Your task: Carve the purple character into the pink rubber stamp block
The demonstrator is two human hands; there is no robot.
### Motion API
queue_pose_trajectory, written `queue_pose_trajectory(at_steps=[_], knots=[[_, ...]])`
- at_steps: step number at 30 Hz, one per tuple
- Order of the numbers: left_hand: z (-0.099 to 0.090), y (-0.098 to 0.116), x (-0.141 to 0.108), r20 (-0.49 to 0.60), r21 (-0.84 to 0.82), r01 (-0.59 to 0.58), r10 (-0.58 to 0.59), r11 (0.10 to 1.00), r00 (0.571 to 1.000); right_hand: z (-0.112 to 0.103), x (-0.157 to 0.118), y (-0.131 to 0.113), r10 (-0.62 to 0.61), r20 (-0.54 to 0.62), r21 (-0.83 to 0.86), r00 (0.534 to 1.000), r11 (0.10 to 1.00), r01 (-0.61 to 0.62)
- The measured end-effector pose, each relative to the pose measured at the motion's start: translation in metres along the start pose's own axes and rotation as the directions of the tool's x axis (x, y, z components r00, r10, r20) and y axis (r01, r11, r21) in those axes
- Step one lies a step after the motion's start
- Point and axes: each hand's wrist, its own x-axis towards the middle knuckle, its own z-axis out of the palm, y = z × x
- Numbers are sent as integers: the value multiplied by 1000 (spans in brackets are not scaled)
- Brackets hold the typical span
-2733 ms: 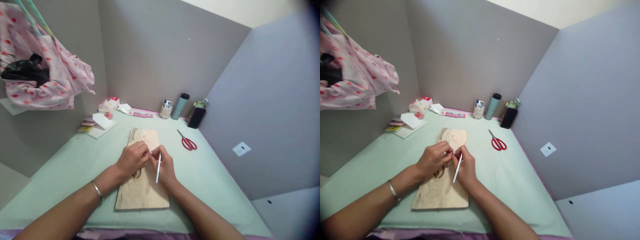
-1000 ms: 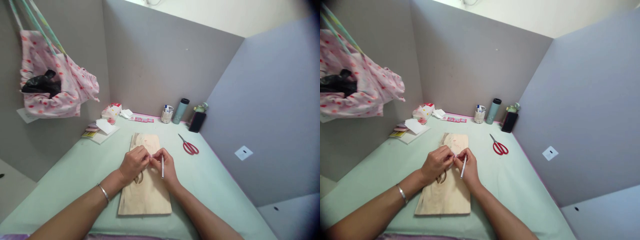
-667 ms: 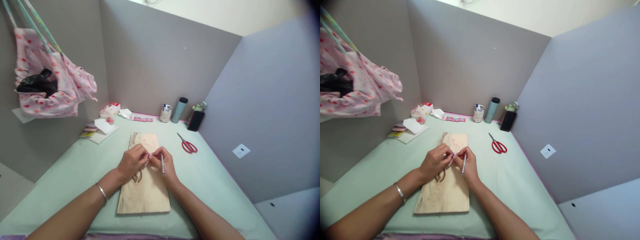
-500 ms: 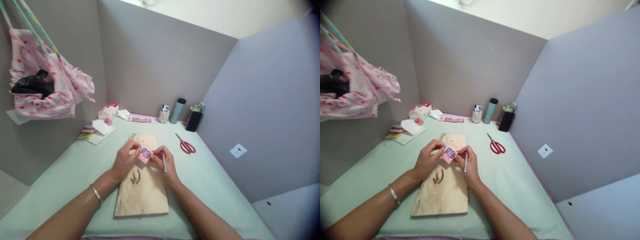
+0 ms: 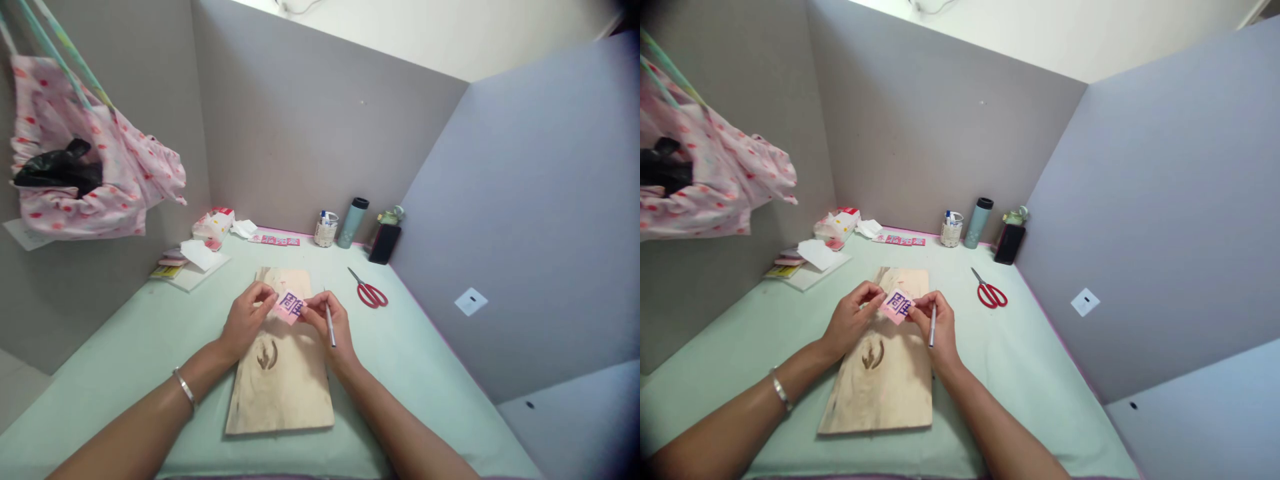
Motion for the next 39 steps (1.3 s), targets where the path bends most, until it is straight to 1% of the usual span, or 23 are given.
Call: queue_pose_trajectory(at_steps=[4, 8, 10, 16, 19, 25, 39], knots=[[-1, -1, 0, 13, -40, 33, -32, 999, 999, 0, 0, 0, -2, -2, -6, 1000, 1000, 2], [-1, 1, 0, 20, -120, 73, -71, 990, 997, -1, 0, 1, -6, -7, -18, 1000, 1000, 6], [0, 3, 0, 49, -171, 95, -88, 981, 995, -1, 0, 2, -11, -10, -30, 1000, 1000, 11], [6, 7, -3, 189, -296, 146, -92, 944, 978, 0, 1, 3, -38, -7, -96, 999, 995, 37], [7, 6, -4, 211, -327, 166, -99, 930, 972, 1, 1, 4, -60, 1, -143, 998, 988, 59], [7, 5, -6, 217, -349, 175, -102, 921, 971, 2, 2, 3, -86, 20, -189, 996, 978, 88], [10, 7, -12, 248, -299, 152, -77, 942, 966, 2, 4, 5, -85, 34, -217, 996, 972, 90]])
